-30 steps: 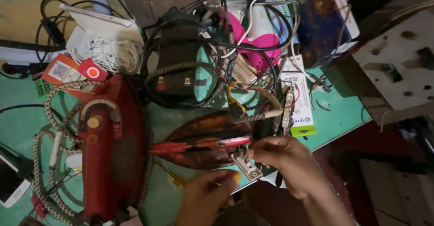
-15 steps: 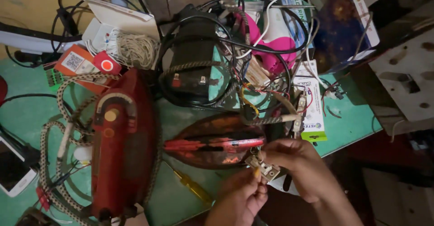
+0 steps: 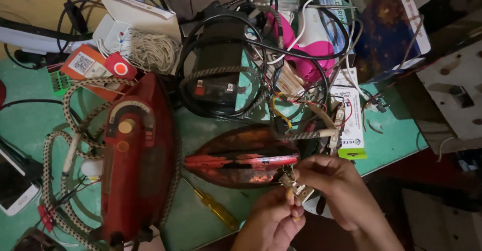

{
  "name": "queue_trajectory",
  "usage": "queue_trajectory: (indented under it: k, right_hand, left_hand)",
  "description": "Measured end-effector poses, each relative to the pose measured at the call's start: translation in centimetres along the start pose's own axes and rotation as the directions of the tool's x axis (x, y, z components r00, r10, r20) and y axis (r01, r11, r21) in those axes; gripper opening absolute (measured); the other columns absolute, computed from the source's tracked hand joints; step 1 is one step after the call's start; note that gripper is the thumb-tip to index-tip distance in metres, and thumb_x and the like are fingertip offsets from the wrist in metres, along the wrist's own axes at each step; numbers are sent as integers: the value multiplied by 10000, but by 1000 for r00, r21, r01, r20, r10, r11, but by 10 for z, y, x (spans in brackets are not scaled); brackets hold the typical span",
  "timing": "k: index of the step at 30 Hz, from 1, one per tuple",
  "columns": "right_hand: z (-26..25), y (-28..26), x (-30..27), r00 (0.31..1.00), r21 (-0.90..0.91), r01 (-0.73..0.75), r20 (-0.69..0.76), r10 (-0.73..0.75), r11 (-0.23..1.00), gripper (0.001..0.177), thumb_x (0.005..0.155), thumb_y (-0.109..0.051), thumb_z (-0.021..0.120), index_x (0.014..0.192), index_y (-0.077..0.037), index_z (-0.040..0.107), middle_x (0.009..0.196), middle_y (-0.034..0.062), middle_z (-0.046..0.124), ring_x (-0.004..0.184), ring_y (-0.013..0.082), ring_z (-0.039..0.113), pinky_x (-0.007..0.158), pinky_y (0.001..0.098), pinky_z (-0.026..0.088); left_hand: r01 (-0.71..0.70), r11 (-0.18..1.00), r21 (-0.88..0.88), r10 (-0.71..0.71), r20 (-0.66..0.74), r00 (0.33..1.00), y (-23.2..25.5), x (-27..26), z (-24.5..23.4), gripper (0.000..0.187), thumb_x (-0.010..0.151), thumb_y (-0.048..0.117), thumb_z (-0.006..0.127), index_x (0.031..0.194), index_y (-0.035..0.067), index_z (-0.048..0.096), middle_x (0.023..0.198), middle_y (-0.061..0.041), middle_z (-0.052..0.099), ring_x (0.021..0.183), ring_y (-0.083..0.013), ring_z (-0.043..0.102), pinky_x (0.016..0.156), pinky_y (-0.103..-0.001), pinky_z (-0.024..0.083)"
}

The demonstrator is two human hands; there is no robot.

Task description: Stripping wires and connecting them to an electrical component while repairing an iron.

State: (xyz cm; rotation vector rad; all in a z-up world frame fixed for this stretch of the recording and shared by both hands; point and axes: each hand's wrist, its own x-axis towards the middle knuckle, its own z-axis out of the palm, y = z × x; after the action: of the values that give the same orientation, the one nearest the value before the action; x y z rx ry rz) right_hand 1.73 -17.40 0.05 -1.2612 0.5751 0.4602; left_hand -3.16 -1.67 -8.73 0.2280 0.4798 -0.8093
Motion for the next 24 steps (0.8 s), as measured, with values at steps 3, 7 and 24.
queue_trajectory:
  k: [3, 7, 24]
  right_hand:
    - [-3, 4, 1, 999, 10, 49, 5, -49, 999, 127, 846, -8, 675, 903, 99, 711, 719, 186, 745, 585, 252, 705, 569, 372, 562]
    - [0, 2, 1, 999, 3, 48, 1, -48, 999, 118, 846, -10, 673, 906, 82, 717, 702, 191, 747, 568, 246, 703, 553, 372, 560]
    - [3, 8, 3, 993, -121, 68, -91, -80, 990, 139, 858, -44, 701, 829, 82, 752, 667, 161, 753, 552, 200, 681, 562, 328, 533]
  left_hand:
    - [0, 1000, -9, 0, 11, 1000, -2, 2, -1, 193, 829, -81, 617, 899, 98, 593, 891, -7, 595, 784, -109, 558, 736, -252, 455]
    - [-12, 1000, -11, 12, -47, 999, -3, 4, 0, 207, 800, -95, 595, 884, 94, 593, 869, -7, 598, 773, -116, 570, 721, -265, 466]
    - [-38, 996, -85, 39, 9, 999, -15, 13, -10, 204, 843, -90, 598, 965, 74, 602, 890, -30, 588, 784, -126, 572, 726, -248, 479]
